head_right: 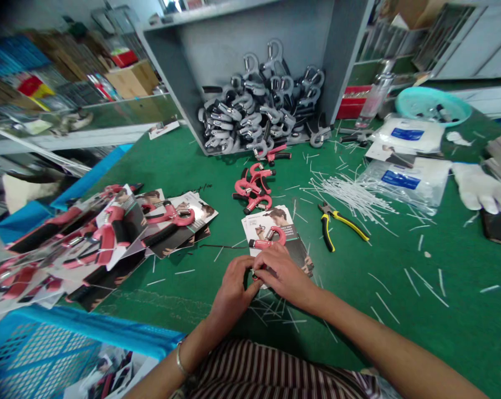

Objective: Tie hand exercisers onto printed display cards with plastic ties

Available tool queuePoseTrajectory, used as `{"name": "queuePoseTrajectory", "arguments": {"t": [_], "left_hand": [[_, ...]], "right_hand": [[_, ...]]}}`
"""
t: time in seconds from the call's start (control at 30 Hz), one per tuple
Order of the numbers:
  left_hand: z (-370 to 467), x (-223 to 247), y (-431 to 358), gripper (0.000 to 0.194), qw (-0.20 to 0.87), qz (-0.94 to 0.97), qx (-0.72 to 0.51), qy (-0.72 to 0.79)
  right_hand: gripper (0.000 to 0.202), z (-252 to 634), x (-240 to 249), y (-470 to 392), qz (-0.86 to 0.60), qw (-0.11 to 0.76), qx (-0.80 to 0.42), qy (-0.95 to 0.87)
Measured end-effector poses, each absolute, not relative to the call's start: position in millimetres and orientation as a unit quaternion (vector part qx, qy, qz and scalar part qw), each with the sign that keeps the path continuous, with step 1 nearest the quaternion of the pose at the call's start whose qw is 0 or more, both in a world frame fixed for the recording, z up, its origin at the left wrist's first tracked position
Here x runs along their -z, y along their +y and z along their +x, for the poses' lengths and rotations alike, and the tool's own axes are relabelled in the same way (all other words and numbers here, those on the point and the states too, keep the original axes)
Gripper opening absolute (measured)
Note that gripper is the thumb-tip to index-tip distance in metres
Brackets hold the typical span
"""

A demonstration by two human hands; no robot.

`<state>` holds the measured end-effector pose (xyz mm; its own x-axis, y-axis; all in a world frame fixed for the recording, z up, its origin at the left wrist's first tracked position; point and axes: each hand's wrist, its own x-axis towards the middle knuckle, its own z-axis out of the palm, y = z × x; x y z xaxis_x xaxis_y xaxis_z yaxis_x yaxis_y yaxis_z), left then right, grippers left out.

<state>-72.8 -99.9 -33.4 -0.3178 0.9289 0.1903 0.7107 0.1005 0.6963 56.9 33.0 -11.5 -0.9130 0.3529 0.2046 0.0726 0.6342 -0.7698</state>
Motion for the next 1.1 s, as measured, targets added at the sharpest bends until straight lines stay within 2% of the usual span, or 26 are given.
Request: {"name": "queuePoseTrajectory", "arguments": {"t": [0.17, 0.27, 0.47, 0.53, 0.63, 0.7, 0.83, 0.97, 1.1], "left_hand": [[-85, 39, -98, 0.018, 0.085, 0.569, -0.317, 0.754], [-89, 38, -97, 0.014, 0.077, 0.581, -0.289, 0.757], [-81, 29, -101, 0.014, 0.115, 0.591, -0.354, 0.715], [-87, 21, -104, 0.016, 0.128, 0.585, -0.373, 0.709], [-107, 1, -107, 0.016, 0.117, 0.568, -0.393, 0.713], [-124, -15, -107, 0.018, 0.086, 0.534, -0.432, 0.721], [-144, -39, -109, 0.024, 0.071, 0.372, -0.589, 0.714], [-141, -25, -116, 0.033, 0.201, 0.234, -0.636, 0.707], [-130, 5, -118, 0.035, 0.371, 0.207, -0.601, 0.677]], "right_hand": [[0.015, 58, 24, 41, -0.084, 0.179, -0.470, -0.860], [0.017, 68, 27, 43, -0.080, 0.183, -0.478, -0.856], [0.016, 96, 11, 55, -0.129, 0.177, -0.522, -0.825], [0.019, 109, 7, 78, -0.208, 0.212, -0.468, -0.832], [0.021, 128, 8, 130, -0.355, 0.258, -0.319, -0.840], [0.023, 137, 11, 164, -0.426, 0.235, -0.250, -0.837], [0.035, 143, 13, 187, -0.461, 0.111, -0.162, -0.866], [0.067, 143, 19, 164, -0.465, 0.013, 0.006, -0.885], [0.071, 149, 29, 166, -0.506, -0.021, 0.045, -0.861]]}}
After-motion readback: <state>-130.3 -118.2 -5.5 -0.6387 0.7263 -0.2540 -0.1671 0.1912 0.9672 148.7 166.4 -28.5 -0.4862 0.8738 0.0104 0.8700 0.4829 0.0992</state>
